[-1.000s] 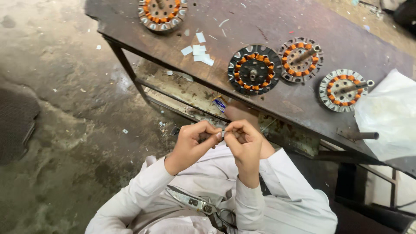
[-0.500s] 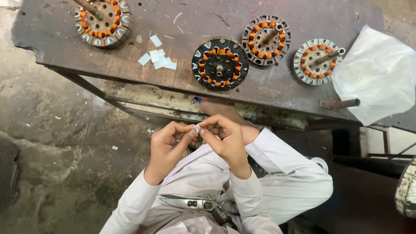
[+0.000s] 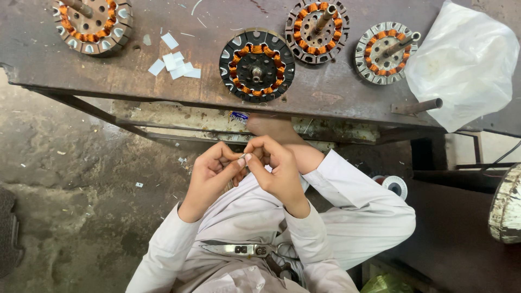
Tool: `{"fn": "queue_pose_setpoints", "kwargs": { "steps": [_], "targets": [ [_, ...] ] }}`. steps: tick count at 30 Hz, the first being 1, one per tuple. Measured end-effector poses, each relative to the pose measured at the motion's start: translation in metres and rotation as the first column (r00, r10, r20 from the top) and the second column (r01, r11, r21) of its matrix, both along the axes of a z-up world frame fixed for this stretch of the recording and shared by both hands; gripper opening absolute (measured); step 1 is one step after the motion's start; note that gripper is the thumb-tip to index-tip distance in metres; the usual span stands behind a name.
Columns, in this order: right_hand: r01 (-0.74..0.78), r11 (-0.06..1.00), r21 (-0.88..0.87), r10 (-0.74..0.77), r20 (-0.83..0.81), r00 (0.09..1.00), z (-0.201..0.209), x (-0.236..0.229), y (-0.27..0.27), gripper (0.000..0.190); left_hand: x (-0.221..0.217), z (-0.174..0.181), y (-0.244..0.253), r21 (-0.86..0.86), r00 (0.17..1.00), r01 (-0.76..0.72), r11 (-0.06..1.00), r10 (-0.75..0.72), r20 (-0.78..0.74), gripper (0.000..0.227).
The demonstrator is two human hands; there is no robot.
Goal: The person sits on the floor and assembles motor stator components by cutting small white insulating strips with scissors and inserting them into the slots of the stator. The person handles multiple stators and a roll of copper wire is visible nearby.
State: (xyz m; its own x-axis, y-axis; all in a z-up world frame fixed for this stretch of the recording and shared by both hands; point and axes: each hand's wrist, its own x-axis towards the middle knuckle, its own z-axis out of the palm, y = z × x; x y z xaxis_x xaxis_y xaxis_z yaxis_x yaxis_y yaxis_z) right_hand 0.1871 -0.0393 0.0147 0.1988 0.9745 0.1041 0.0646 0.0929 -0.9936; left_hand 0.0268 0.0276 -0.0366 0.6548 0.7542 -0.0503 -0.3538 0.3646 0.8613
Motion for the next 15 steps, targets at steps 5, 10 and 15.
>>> {"fn": "queue_pose_setpoints", "kwargs": {
  "steps": [5, 10, 15],
  "targets": [
    [0.121, 0.986, 0.113, -0.15, 0.304, 0.941, 0.001, -0.011, 0.001, 0.014, 0.003, -0.008, 0.007, -0.03, 0.998, -0.018, 0.999, 0.019, 0.059, 0.017],
    [0.008, 0.998, 0.063, -0.029, 0.341, 0.94, 0.024, -0.009, 0.002, 0.028, -0.004, -0.005, 0.035, 0.061, 0.993, 0.103, 0.993, -0.106, 0.048, 0.017],
    [0.008, 0.969, 0.247, -0.156, 0.589, 0.793, 0.045, -0.006, 0.013, 0.027, 0.002, 0.019, 0.065, 0.067, 0.958, 0.287, 0.956, -0.285, -0.043, 0.013]
  ]
}}
